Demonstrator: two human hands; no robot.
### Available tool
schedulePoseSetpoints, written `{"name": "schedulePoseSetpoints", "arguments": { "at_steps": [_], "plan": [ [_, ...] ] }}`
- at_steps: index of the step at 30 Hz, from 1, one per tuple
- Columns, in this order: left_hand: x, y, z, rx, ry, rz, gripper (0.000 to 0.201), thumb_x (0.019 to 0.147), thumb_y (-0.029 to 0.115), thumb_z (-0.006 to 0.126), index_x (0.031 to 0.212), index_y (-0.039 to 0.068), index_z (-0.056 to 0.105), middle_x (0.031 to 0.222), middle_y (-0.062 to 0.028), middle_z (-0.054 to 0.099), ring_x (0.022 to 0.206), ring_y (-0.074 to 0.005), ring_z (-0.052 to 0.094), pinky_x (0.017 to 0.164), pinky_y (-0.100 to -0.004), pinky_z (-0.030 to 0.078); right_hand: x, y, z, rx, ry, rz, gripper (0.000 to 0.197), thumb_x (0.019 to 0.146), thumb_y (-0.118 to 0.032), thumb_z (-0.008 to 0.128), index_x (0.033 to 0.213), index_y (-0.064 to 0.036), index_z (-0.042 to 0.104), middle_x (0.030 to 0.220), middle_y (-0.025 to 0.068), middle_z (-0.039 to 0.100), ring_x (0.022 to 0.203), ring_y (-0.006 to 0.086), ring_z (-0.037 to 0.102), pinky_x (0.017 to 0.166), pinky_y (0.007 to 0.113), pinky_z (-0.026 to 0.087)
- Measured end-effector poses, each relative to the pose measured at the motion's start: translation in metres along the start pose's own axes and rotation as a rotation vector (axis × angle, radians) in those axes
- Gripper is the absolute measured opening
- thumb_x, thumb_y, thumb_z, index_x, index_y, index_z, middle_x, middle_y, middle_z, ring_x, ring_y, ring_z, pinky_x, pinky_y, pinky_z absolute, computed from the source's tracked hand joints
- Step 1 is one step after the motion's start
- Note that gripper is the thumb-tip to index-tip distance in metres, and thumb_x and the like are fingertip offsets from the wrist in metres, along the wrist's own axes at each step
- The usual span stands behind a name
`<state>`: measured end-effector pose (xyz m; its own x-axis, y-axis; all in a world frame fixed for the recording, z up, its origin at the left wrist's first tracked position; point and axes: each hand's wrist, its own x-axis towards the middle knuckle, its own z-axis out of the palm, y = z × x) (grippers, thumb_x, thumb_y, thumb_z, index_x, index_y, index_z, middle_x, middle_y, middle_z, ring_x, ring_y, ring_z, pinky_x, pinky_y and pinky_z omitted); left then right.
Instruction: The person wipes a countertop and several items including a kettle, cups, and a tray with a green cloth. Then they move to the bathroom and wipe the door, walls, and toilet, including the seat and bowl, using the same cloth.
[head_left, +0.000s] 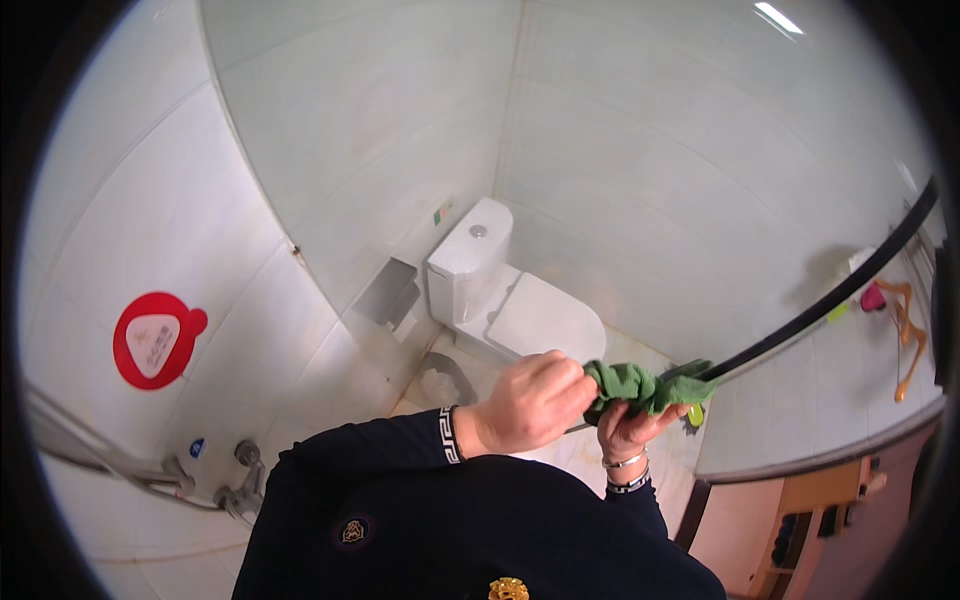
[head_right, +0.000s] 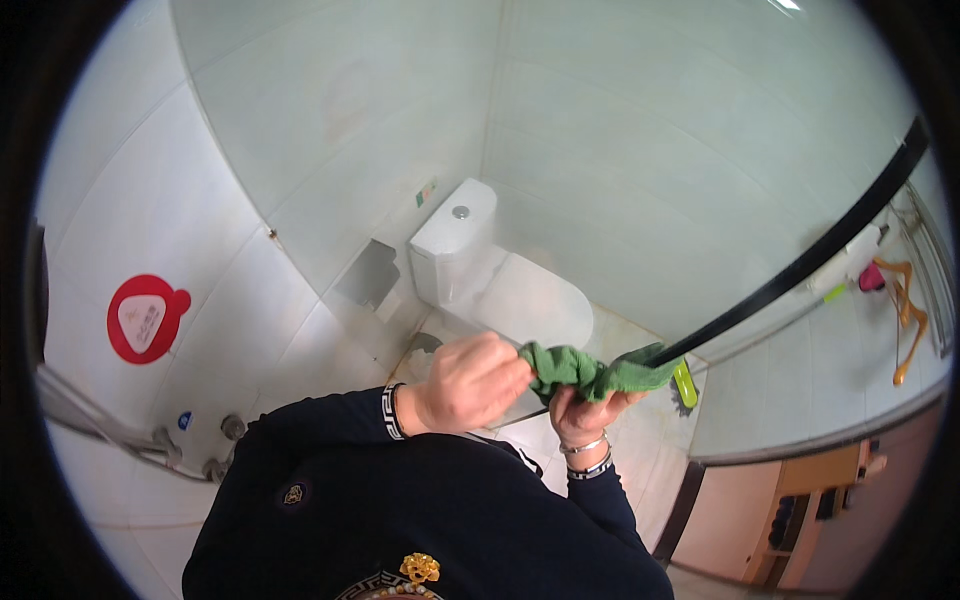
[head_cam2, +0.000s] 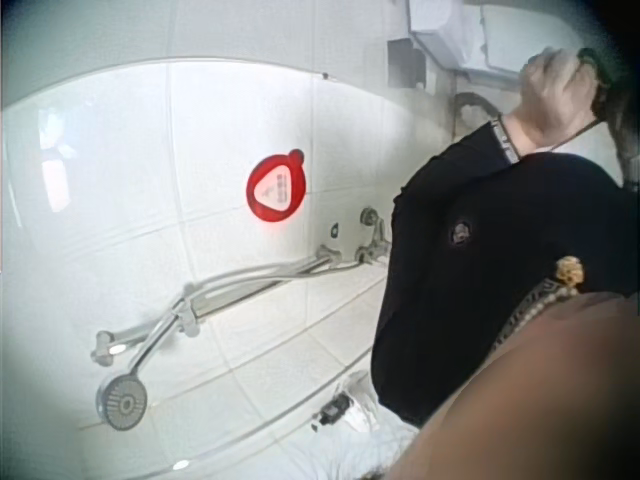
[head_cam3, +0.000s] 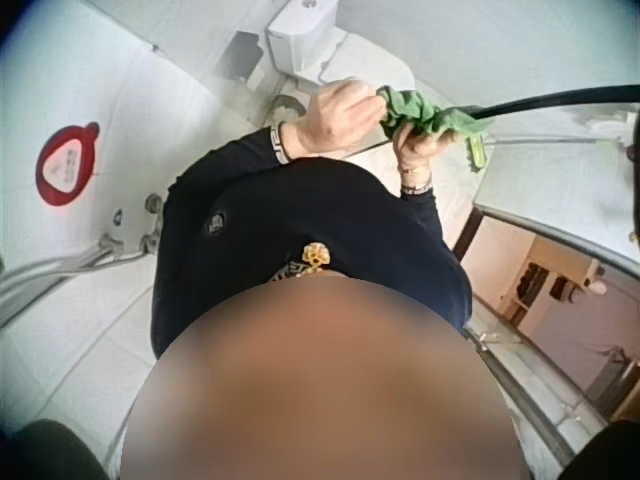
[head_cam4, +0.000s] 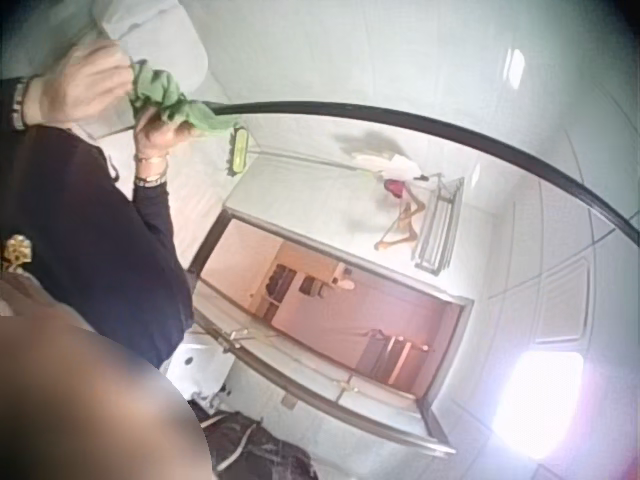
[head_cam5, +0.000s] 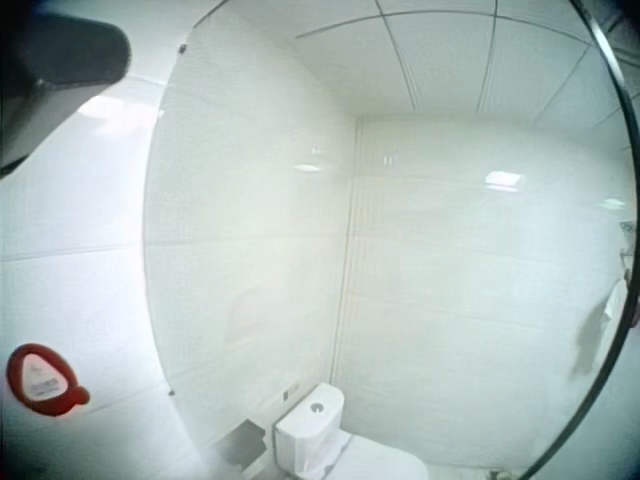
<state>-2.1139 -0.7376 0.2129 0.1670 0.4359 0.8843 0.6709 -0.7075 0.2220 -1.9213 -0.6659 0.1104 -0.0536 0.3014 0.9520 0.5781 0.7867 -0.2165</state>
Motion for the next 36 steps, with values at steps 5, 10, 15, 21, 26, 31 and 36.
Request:
{"name": "schedulePoseSetpoints", "arguments": {
  "at_steps": [5,10,15,21,26,31,36],
  "plan": [
    [-0.017,-0.012,-0.001,-0.269,0.044,-0.068,0.014,0.084,0.004,0.067,0.096,0.000,0.060,0.082,-0.0076,0.057,0.066,-0.0256,0.058,0.058,-0.0349,0.049,0.012,-0.034,0.010,-0.341,0.007,-0.066,0.038,0.077,-0.006,0.066,0.114,0.0024,0.063,0.134,0.0268,0.046,0.125,0.0469,0.040,0.107,0.063,0.024],
    [-0.039,-0.015,0.015,-0.323,-0.071,0.083,0.040,0.080,0.002,0.068,0.119,-0.003,0.060,0.113,-0.0163,0.056,0.097,-0.0335,0.059,0.082,-0.0382,0.053,0.013,-0.044,0.008,-0.424,-0.115,-0.088,0.038,0.083,-0.021,0.069,0.118,-0.0062,0.068,0.147,0.0198,0.042,0.139,0.0430,0.031,0.113,0.061,0.012],
    [-0.024,-0.014,0.025,-0.196,-0.034,0.277,0.054,0.077,0.000,0.062,0.131,-0.002,0.055,0.147,-0.0225,0.041,0.122,-0.0367,0.046,0.098,-0.0431,0.047,0.078,-0.056,-0.018,-0.553,-0.235,-0.236,0.034,0.079,-0.026,0.067,0.112,-0.0198,0.072,0.132,0.0074,0.056,0.126,0.0319,0.047,0.113,0.058,0.018],
    [0.055,-0.016,0.008,-0.013,0.157,0.372,0.060,0.077,0.009,0.066,0.136,0.008,0.054,0.149,-0.0238,0.038,0.127,-0.0420,0.043,0.098,-0.0511,0.043,0.172,-0.070,-0.020,-0.574,-0.066,-0.323,0.046,0.079,-0.024,0.063,0.125,-0.0183,0.067,0.136,0.0119,0.051,0.122,0.0347,0.048,0.104,0.048,0.029],
    [0.002,-0.029,0.010,0.131,-0.035,0.243,0.060,0.075,0.012,0.066,0.134,0.010,0.056,0.143,-0.0264,0.042,0.114,-0.0417,0.052,0.094,-0.0505,0.045,0.106,-0.062,0.003,-0.544,-0.275,-0.283,0.053,0.083,-0.037,0.064,0.129,-0.0104,0.061,0.143,0.0166,0.044,0.133,0.0431,0.036,0.107,0.055,0.026],
    [-0.116,-0.061,0.017,0.209,-0.208,0.221,0.056,0.080,0.021,0.067,0.134,0.017,0.055,0.138,-0.0186,0.050,0.116,-0.0368,0.052,0.097,-0.0509,0.041,-0.004,-0.066,0.013,-0.113,-0.541,-0.147,0.025,0.083,-0.015,0.062,0.107,-0.0157,0.069,0.111,0.0026,0.066,0.108,0.0234,0.060,0.093,0.041,0.046],
    [-0.129,-0.062,0.005,0.315,-0.200,0.012,0.054,0.086,0.035,0.066,0.137,0.020,0.053,0.147,-0.0174,0.043,0.121,-0.0398,0.049,0.100,-0.0565,0.034,0.013,-0.061,-0.001,-0.170,-0.621,-0.333,0.042,0.077,-0.009,0.063,0.118,-0.0192,0.069,0.117,0.0027,0.065,0.116,0.0266,0.058,0.093,0.040,0.047]
  ]
}}
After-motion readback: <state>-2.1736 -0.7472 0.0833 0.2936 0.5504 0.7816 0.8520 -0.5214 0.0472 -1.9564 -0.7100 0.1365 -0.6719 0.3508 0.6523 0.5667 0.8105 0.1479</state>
